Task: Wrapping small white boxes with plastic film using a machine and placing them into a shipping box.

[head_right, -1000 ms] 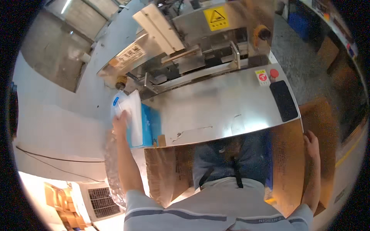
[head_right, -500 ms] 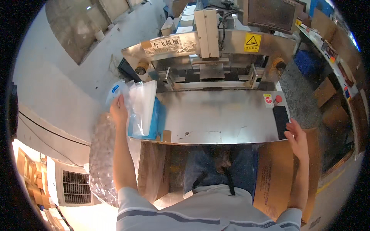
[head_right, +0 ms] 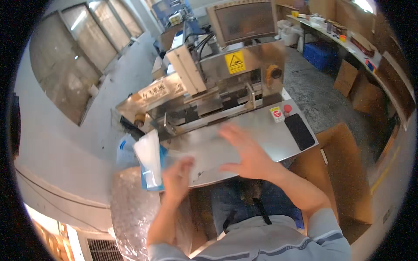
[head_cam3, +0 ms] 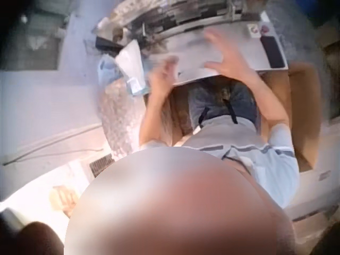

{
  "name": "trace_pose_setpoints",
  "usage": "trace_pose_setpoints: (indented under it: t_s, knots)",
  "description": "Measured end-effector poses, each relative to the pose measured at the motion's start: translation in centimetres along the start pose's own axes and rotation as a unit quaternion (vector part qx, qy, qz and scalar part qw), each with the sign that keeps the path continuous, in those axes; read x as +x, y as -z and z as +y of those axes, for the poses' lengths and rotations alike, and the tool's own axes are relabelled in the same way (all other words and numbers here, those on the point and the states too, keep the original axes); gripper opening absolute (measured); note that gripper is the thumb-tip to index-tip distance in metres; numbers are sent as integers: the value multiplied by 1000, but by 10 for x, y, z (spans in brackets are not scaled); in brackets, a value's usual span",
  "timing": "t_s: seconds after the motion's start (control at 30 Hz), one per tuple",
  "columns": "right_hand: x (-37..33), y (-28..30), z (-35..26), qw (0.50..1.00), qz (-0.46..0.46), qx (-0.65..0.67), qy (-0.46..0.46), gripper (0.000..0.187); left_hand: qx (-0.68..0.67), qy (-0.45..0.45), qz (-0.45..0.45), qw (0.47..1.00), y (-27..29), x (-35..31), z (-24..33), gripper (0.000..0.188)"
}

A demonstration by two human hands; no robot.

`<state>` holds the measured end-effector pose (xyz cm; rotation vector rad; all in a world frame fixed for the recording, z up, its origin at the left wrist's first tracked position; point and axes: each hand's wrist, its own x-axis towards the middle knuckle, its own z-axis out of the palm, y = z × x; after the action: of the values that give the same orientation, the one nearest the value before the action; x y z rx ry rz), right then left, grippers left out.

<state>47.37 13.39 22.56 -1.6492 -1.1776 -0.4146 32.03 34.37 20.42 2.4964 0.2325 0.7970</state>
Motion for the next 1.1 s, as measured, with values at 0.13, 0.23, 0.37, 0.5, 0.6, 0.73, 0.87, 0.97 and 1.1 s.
trace_pose_setpoints:
  t_s: [0.13,0.23,0.37,0.5,0.6,0.73,0.87,0.97,1.1]
  knots:
    - [-23,-2,26,964,-223,99,-103,20,-200,84,-55,975,-33,-20,52,7]
    - [-31,9,23,948,-290,7,-127,13,-267,107,-39,957,-50,-30,48,12]
    - [-41,10,23,995,-97,18,-23,21,-343,271,-57,897,-68,-33,37,29]
    - [-49,17,29,996,-68,-12,51,18,-277,231,21,932,-85,-34,30,11]
    - [-59,13,41,986,-146,-47,67,19,-136,3,-15,991,-68,-24,46,35]
    - [-71,8,51,972,-210,-81,65,21,-106,-20,-247,963,-64,7,57,33]
    - [-71,12,67,956,-283,-75,2,21,-111,-18,-290,950,-72,5,26,20]
    - [-71,17,80,916,-388,-73,-69,24,-77,-39,-298,951,-65,7,20,15]
    - [-56,31,89,886,-457,12,-80,28,-65,20,-343,937,-41,22,13,14]
